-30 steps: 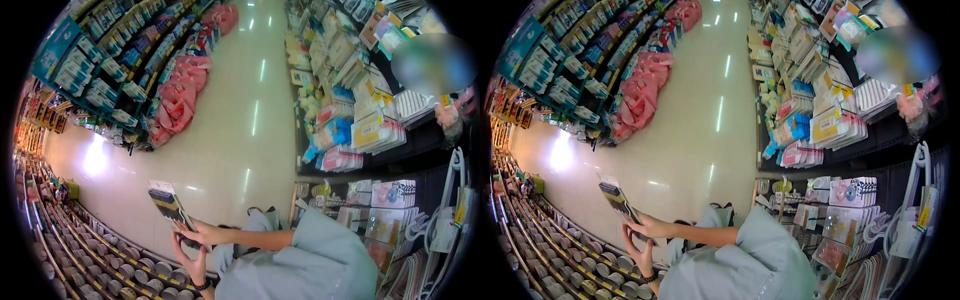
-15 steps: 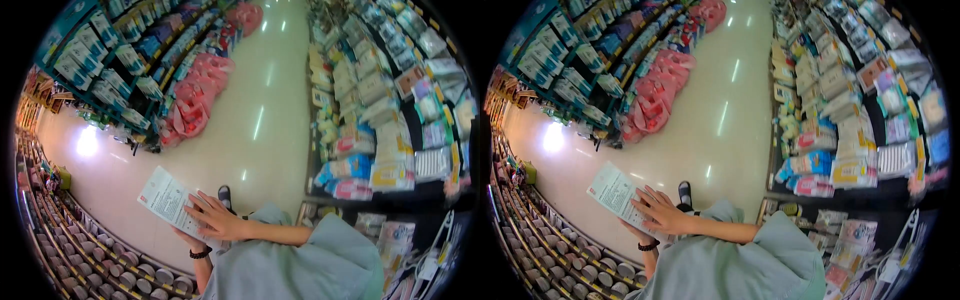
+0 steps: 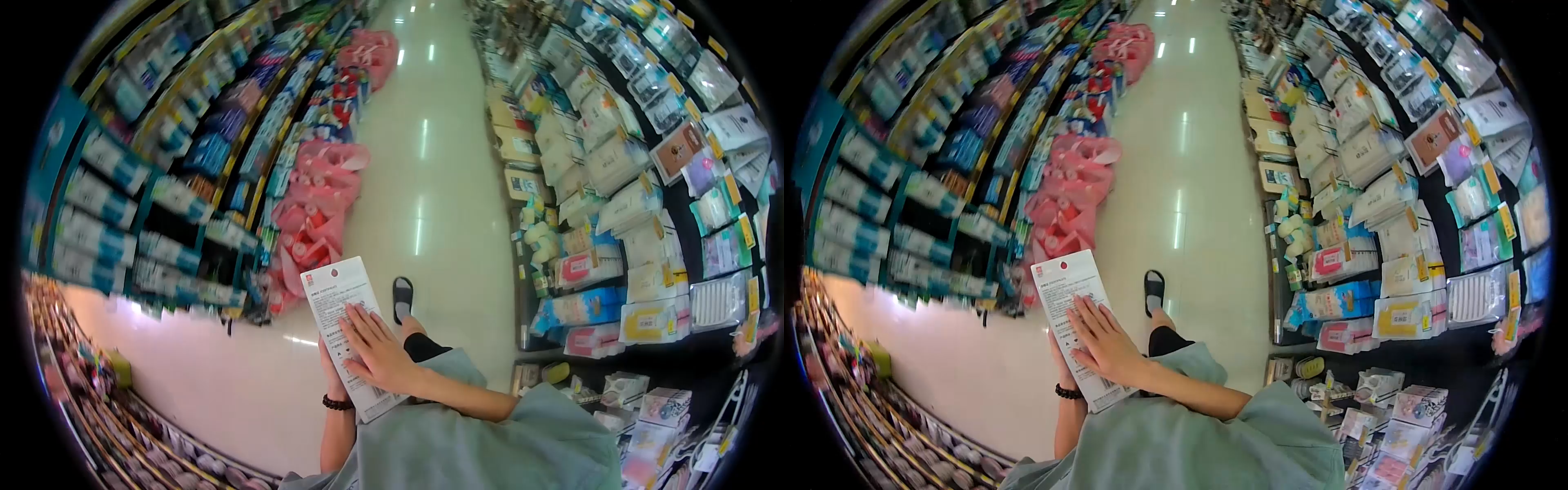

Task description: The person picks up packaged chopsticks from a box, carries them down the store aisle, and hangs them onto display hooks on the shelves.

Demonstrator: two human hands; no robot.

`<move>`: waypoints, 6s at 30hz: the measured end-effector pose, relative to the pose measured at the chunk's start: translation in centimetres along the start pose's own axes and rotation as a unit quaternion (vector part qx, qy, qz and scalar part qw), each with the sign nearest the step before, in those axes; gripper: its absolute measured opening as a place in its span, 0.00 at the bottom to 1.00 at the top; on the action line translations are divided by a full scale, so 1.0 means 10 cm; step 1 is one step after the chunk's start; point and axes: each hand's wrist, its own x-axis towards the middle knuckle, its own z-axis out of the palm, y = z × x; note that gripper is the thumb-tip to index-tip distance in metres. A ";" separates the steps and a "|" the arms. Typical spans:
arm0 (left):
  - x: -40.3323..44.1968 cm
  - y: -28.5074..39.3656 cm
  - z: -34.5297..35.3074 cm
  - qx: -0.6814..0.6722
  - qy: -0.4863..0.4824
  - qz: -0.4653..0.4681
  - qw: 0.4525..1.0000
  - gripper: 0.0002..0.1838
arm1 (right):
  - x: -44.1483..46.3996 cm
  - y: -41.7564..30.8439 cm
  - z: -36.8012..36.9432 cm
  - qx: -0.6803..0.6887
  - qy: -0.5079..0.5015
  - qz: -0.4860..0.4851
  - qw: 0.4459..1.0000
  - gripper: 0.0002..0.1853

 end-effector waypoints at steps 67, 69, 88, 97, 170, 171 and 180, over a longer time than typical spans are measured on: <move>14.53 -1.51 9.08 -0.031 -0.090 -0.110 0.989 0.31 | 7.56 11.77 -8.59 0.225 0.003 0.318 0.921 0.15; 15.03 -1.60 9.08 -0.018 -0.096 -0.105 0.990 0.32 | 7.85 12.26 -8.68 0.211 -0.060 0.289 0.932 0.15; 19.66 -1.59 12.14 0.116 -0.141 -0.166 0.969 0.30 | 10.91 15.72 -10.79 0.150 -0.061 0.379 0.911 0.21; 21.81 -2.06 13.63 0.182 -0.206 -0.182 0.944 0.30 | 11.97 17.39 -11.98 0.265 0.114 0.354 0.890 0.22; 27.50 -3.99 20.72 0.303 -0.505 0.416 0.693 0.28 | 16.46 21.97 -16.61 0.313 0.748 0.159 0.563 0.36; 27.48 -4.05 20.72 0.306 -0.503 0.412 0.695 0.27 | 16.45 21.98 -16.55 0.317 0.748 0.160 0.561 0.34; 27.56 -4.22 20.46 0.265 -0.493 0.446 0.698 0.33 | 16.45 21.88 -16.26 0.336 0.749 0.208 0.532 0.25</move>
